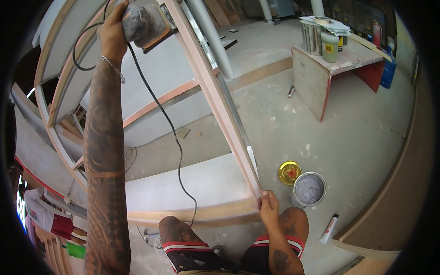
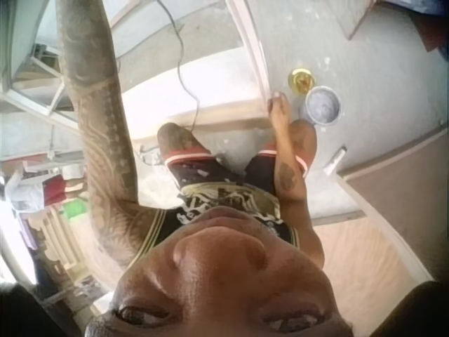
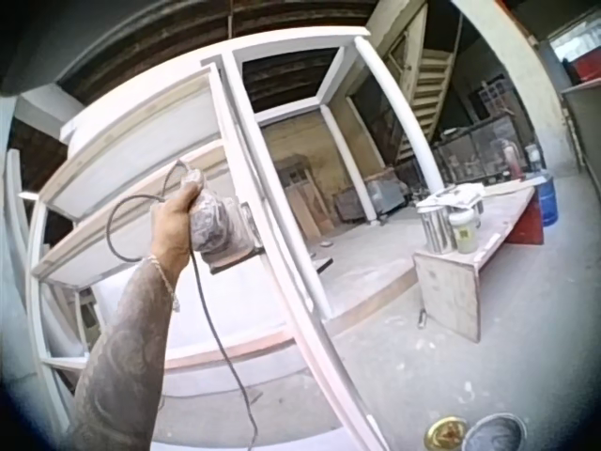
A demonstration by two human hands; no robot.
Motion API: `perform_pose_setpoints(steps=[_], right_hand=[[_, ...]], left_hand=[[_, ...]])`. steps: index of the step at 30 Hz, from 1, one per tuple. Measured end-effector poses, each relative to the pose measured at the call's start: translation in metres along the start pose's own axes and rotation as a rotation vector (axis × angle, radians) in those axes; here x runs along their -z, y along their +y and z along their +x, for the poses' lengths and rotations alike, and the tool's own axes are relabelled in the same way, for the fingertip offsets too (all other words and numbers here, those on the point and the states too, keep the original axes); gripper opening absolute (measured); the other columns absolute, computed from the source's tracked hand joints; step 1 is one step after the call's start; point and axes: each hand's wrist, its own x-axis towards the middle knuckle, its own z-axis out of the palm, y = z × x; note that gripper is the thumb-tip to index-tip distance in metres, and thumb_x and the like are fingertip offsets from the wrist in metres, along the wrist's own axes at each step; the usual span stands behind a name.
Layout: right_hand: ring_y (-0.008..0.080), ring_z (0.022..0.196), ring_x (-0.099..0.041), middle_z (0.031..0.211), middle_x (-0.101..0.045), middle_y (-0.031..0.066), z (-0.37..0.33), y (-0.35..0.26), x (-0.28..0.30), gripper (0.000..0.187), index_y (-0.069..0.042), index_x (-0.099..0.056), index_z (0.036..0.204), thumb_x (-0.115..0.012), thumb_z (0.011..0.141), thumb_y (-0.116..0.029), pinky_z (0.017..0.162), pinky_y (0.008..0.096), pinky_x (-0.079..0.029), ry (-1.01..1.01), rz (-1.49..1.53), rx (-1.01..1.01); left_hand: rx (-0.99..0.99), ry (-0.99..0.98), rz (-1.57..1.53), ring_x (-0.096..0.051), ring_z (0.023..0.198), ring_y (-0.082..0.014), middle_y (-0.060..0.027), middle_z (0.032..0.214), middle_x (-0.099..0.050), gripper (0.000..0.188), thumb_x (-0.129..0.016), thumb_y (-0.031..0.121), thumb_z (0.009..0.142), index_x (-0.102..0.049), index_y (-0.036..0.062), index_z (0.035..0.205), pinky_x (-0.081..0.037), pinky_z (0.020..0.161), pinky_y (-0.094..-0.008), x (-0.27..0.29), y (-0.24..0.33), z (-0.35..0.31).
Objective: Sanding the edges and surfaces of a wooden shelf unit using an electric sander.
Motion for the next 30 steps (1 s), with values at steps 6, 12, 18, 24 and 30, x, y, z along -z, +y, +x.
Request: perform_pose_setpoints(steps=[6, 12, 18, 24, 30], right_hand=[[0.0048, 0.05, -0.046, 0.066, -0.055, -0.0021, -0.006, -0.008, 0.0, 0.03, -0.007, -0.061, 0.105, -0.046, 0.103, -0.033, 0.044, 0.0203, -0.035, 0.032, 0.044, -0.043], [0.0057, 0.05, -0.047, 0.066, -0.055, -0.0015, -0.018, -0.018, 0.0, 0.032, -0.006, -0.061, 0.104, -0.046, 0.103, -0.034, 0.045, 0.0208, -0.037, 0.034, 0.019, -0.069], [0.0068, 0.05, -0.049, 0.066, -0.056, -0.0001, -0.02, -0.016, 0.003, 0.032, -0.006, -0.06, 0.104, -0.046, 0.103, -0.034, 0.045, 0.0212, -0.038, 0.061, 0.023, -0.056], [0.0058, 0.053, -0.047, 0.067, -0.054, -0.0007, -0.021, -0.025, -0.004, 0.025, -0.005, -0.06, 0.103, -0.047, 0.103, -0.026, 0.046, 0.0213, -0.038, 0.041, 0.061, -0.077], [0.007, 0.05, -0.049, 0.066, -0.056, 0.0014, -0.024, -0.016, -0.003, 0.031, -0.004, -0.06, 0.104, -0.046, 0.103, -0.033, 0.044, 0.021, -0.038, 0.011, 0.025, -0.054]], left_hand=[[0.005, -0.179, -0.115, -0.062, 0.066, -0.0144, -0.0046, 0.077, -0.066, 0.023, -0.06, 0.023, 0.095, -0.067, 0.0023, 0.089, -0.049, 0.059, -0.0275, 0.003, 0.008, 0.056], [0.08, -0.255, -0.213, -0.061, 0.058, -0.0164, -0.0046, 0.068, -0.064, 0.031, -0.055, 0.029, 0.098, -0.064, 0.0038, 0.082, -0.049, 0.057, -0.0288, 0.003, 0.015, 0.095], [0.153, -0.247, -0.209, -0.063, 0.06, -0.0179, -0.0061, 0.071, -0.065, 0.031, -0.052, 0.028, 0.099, -0.064, 0.0035, 0.085, -0.051, 0.058, -0.0303, 0.002, 0.009, 0.103], [0.047, -0.171, -0.308, -0.065, 0.067, -0.0194, -0.0078, 0.077, -0.067, 0.028, -0.054, 0.025, 0.098, -0.065, 0.0001, 0.093, -0.054, 0.062, -0.0312, 0.012, -0.005, 0.074], [0.1, -0.236, -0.251, -0.064, 0.063, -0.0194, -0.0079, 0.074, -0.066, 0.032, -0.053, 0.029, 0.099, -0.065, 0.0017, 0.087, -0.053, 0.061, -0.0321, 0.011, 0.008, 0.11]])
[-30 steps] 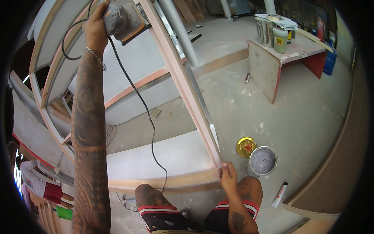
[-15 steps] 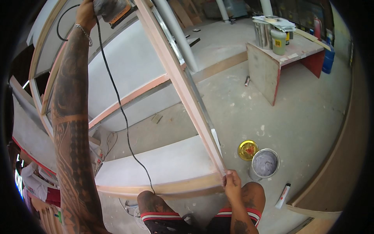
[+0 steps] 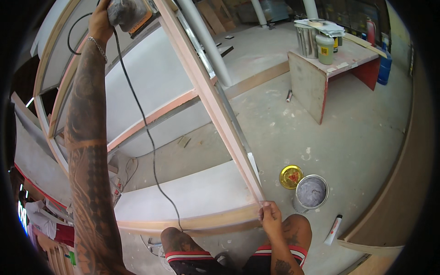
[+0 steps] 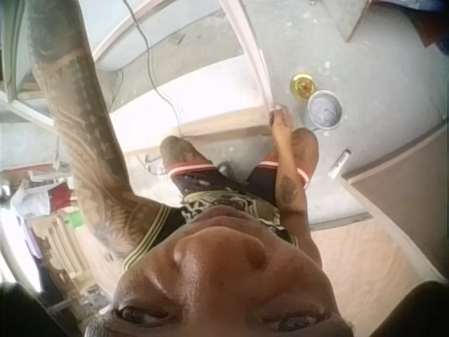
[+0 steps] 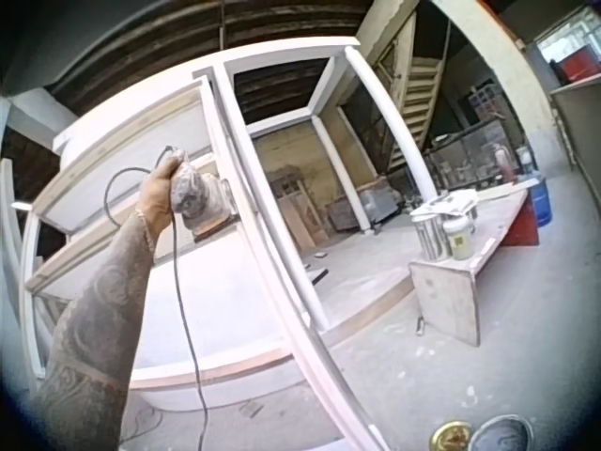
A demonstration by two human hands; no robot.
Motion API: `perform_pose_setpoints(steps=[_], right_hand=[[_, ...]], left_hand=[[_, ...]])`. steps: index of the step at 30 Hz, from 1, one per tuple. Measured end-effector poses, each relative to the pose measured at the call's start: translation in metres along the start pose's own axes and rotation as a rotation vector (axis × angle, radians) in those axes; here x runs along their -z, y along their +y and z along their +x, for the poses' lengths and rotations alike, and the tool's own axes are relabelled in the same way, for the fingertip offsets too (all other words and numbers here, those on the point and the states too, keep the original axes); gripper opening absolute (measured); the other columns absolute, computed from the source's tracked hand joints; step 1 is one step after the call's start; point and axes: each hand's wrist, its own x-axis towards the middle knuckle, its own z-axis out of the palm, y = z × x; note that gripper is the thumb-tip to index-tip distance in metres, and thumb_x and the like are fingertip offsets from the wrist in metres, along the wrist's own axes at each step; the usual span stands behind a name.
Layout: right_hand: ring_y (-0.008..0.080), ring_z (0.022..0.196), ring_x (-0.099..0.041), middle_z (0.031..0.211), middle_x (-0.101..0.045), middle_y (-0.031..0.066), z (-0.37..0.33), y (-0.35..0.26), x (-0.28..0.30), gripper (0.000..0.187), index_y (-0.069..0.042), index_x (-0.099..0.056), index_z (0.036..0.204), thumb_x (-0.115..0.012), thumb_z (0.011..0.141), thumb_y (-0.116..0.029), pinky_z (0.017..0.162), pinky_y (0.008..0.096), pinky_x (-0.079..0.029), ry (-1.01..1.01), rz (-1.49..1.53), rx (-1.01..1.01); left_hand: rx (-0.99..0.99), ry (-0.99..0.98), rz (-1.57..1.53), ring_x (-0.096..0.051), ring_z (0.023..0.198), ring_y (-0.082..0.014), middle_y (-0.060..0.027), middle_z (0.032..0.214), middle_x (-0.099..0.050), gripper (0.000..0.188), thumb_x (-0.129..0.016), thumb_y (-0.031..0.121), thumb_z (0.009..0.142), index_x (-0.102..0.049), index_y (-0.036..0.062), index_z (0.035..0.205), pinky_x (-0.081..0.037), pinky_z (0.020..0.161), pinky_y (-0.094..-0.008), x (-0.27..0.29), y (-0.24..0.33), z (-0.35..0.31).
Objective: Sanding the edges and surfaces of a wooden shelf unit using an electric sander.
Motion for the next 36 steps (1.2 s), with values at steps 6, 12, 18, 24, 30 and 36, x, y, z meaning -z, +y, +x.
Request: perform_pose_setpoints(steps=[6, 12, 18, 24, 30, 36], right_hand=[[0.007, 0.05, -0.049, 0.066, -0.056, 0.0018, -0.002, -0.003, 0.001, 0.03, -0.003, -0.059, 0.104, -0.045, 0.103, -0.029, 0.044, 0.0214, -0.038, 0.015, 0.01, -0.012], [0.0071, 0.051, -0.049, 0.066, -0.056, 0.0012, -0.005, -0.006, -0.006, 0.029, -0.003, -0.06, 0.103, -0.046, 0.103, -0.029, 0.045, 0.0212, -0.038, 0.006, 0.043, 0.001], [0.0068, 0.052, -0.05, 0.066, -0.056, 0.0004, -0.008, 0.003, -0.008, 0.029, -0.004, -0.06, 0.103, -0.046, 0.103, -0.03, 0.045, 0.0206, -0.037, 0.009, 0.019, -0.047], [0.0068, 0.05, -0.049, 0.065, -0.055, 0.0007, -0.005, 0.002, -0.001, 0.03, -0.004, -0.059, 0.103, -0.046, 0.103, -0.031, 0.044, 0.0208, -0.037, 0.035, 0.032, 0.007], [0.0068, 0.05, -0.049, 0.066, -0.055, 0.0009, -0.007, -0.003, -0.005, 0.03, -0.004, -0.059, 0.102, -0.046, 0.103, -0.031, 0.044, 0.0209, -0.037, 0.011, 0.04, -0.018], [0.0068, 0.049, -0.048, 0.066, -0.055, 0.0004, 0.004, 0.006, 0.001, 0.03, -0.005, -0.06, 0.101, -0.047, 0.103, -0.033, 0.043, 0.0215, -0.037, 0.016, 0.012, -0.035]], left_hand=[[0.004, -0.049, -0.002, -0.063, 0.063, -0.0186, -0.0061, 0.072, -0.065, 0.032, -0.052, 0.032, 0.1, -0.063, 0.0047, 0.088, -0.051, 0.06, -0.0304, 0.001, -0.001, 0.007], [-0.005, 0.02, -0.038, -0.062, 0.06, -0.0183, -0.0052, 0.069, -0.063, 0.031, -0.052, 0.031, 0.099, -0.062, 0.0062, 0.084, -0.051, 0.059, -0.0316, -0.009, -0.002, -0.005], [0.028, -0.235, -0.007, -0.058, 0.052, -0.0191, -0.0053, 0.06, -0.059, 0.041, -0.05, 0.034, 0.099, -0.06, 0.0075, 0.07, -0.047, 0.052, -0.0308, 0.004, 0.011, 0.029], [0.093, -0.017, -0.069, -0.057, 0.051, -0.0189, -0.005, 0.06, -0.06, 0.04, -0.049, 0.034, 0.099, -0.06, 0.008, 0.071, -0.046, 0.05, -0.0309, -0.025, 0.012, 0.009], [0.079, -0.057, -0.038, -0.059, 0.053, -0.0189, -0.0054, 0.065, -0.063, 0.035, -0.05, 0.031, 0.099, -0.062, 0.0073, 0.076, -0.047, 0.051, -0.031, -0.005, 0.017, 0.027], [-0.103, 0.108, 0.236, -0.063, 0.066, -0.016, -0.0052, 0.075, -0.067, 0.028, -0.059, 0.026, 0.094, -0.068, 0.0019, 0.086, -0.049, 0.061, -0.029, -0.013, 0.001, 0.022]])
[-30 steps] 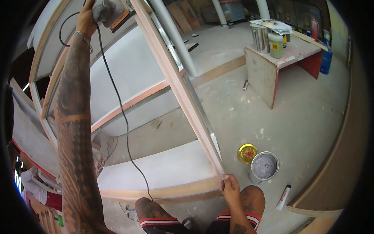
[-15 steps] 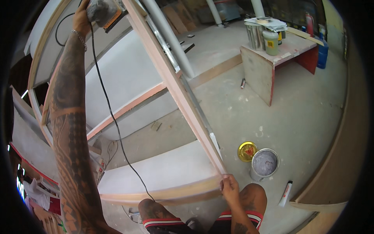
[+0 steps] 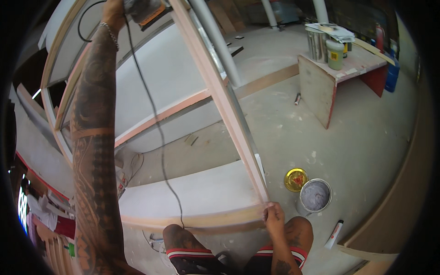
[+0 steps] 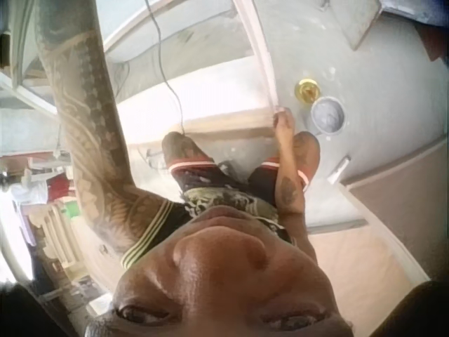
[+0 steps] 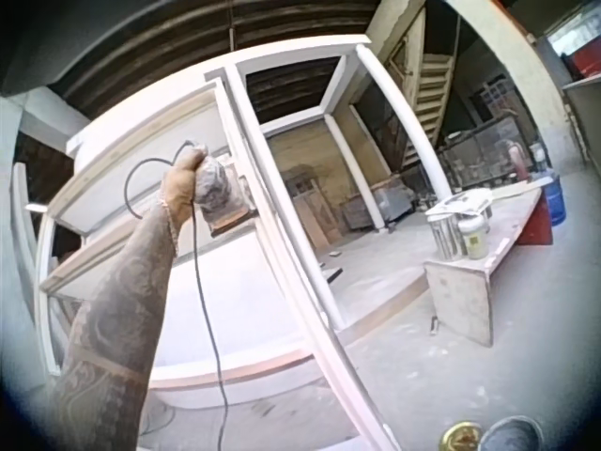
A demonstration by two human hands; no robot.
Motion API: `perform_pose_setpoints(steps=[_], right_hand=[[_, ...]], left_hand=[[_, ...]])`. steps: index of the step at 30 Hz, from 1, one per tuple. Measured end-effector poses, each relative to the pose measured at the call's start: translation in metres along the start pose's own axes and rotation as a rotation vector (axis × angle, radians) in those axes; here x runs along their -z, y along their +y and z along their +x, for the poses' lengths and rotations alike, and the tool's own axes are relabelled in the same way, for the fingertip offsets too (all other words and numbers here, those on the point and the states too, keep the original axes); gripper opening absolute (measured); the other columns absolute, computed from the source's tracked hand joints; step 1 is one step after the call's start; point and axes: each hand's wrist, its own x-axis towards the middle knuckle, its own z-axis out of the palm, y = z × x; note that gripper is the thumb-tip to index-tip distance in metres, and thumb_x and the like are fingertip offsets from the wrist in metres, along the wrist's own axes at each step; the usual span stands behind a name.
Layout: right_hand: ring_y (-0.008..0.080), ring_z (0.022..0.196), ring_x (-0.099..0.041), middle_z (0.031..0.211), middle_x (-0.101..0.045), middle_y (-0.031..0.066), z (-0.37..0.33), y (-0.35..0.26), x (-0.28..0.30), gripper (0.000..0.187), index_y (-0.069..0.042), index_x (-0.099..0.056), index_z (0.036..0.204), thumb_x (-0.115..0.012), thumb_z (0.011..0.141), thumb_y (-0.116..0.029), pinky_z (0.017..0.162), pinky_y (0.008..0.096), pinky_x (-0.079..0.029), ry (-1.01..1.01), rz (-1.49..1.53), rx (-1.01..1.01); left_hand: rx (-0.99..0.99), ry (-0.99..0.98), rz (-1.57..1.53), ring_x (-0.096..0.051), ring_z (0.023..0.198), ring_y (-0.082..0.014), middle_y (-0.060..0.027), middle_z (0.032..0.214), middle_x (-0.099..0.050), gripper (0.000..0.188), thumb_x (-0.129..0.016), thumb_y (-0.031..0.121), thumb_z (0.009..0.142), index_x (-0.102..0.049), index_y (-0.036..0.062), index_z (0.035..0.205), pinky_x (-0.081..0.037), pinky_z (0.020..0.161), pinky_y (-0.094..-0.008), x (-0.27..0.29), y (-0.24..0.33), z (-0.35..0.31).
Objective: Sanding the edges and surfaces of a wooden shelf unit using an electric sander.
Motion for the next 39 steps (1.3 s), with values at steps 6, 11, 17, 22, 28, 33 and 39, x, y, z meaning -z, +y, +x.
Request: perform_pose_setpoints(steps=[6, 11, 17, 22, 28, 33, 39], right_hand=[[0.0067, 0.049, -0.047, 0.065, -0.054, -0.0001, 0.005, -0.005, -0.003, 0.029, -0.007, -0.06, 0.102, -0.046, 0.102, -0.032, 0.043, 0.0214, -0.037, 0.003, -0.028, -0.001], [0.007, 0.049, -0.047, 0.064, -0.052, -0.0005, 0.009, -0.001, 0.003, 0.031, -0.007, -0.06, 0.102, -0.047, 0.102, -0.034, 0.042, 0.0219, -0.037, -0.003, -0.013, -0.013], [0.0078, 0.048, -0.049, 0.063, -0.054, 0.0001, 0.0, -0.004, 0.01, 0.032, -0.007, -0.062, 0.102, -0.048, 0.101, -0.036, 0.042, 0.0228, -0.037, 0.081, -0.058, -0.051], [0.0076, 0.049, -0.049, 0.065, -0.055, 0.0, 0.0, -0.011, 0.007, 0.033, -0.007, -0.062, 0.103, -0.049, 0.101, -0.037, 0.043, 0.0229, -0.037, 0.078, -0.031, -0.048], [0.0073, 0.05, -0.049, 0.066, -0.055, -0.0007, 0.004, -0.013, 0.007, 0.032, -0.007, -0.06, 0.101, -0.047, 0.102, -0.036, 0.044, 0.0225, -0.037, 0.072, -0.032, -0.059], [0.0071, 0.05, -0.047, 0.066, -0.054, -0.0015, 0.013, -0.003, 0.008, 0.031, -0.007, -0.06, 0.102, -0.047, 0.102, -0.036, 0.044, 0.0226, -0.036, -0.003, -0.032, -0.053], [0.0067, 0.052, -0.048, 0.066, -0.054, -0.0024, 0.012, -0.012, -0.005, 0.032, -0.008, -0.06, 0.103, -0.047, 0.102, -0.037, 0.047, 0.022, -0.037, 0.002, -0.02, -0.106]], left_hand=[[0.013, 0.077, 0.081, -0.065, 0.076, -0.016, -0.0075, 0.086, -0.07, 0.028, -0.063, 0.024, 0.093, -0.07, -0.0021, 0.095, -0.05, 0.069, -0.0293, 0.001, 0.003, -0.039], [-0.096, 0.025, 0.057, -0.064, 0.09, -0.0183, -0.0099, 0.095, -0.071, 0.03, -0.063, 0.024, 0.092, -0.071, -0.0035, 0.101, -0.048, 0.079, -0.0321, -0.009, -0.021, -0.045], [-0.182, 0.067, 0.304, -0.066, 0.084, -0.0192, -0.0117, 0.092, -0.072, 0.034, -0.065, 0.027, 0.091, -0.071, -0.005, 0.1, -0.049, 0.076, -0.032, 0.003, -0.003, -0.013], [-0.006, 0.036, 0.043, -0.064, 0.066, -0.0191, -0.0085, 0.077, -0.068, 0.03, -0.064, 0.027, 0.092, -0.071, -0.0023, 0.088, -0.05, 0.062, -0.0339, -0.005, 0.009, 0.012], [-0.018, 0.052, -0.027, -0.065, 0.068, -0.0178, -0.0082, 0.078, -0.068, 0.028, -0.063, 0.024, 0.093, -0.07, -0.0026, 0.089, -0.05, 0.062, -0.0309, -0.019, -0.001, -0.032], [-0.062, 0.074, 0.133, -0.064, 0.069, -0.0146, -0.0067, 0.079, -0.069, 0.029, -0.063, 0.024, 0.093, -0.071, -0.0028, 0.088, -0.049, 0.062, -0.0295, -0.012, -0.006, -0.075], [-0.011, 0.208, 0.454, -0.065, 0.071, -0.0146, -0.0088, 0.074, -0.07, 0.029, -0.068, 0.027, 0.088, -0.074, -0.0016, 0.089, -0.05, 0.064, -0.0319, -0.03, 0.015, -0.159]])
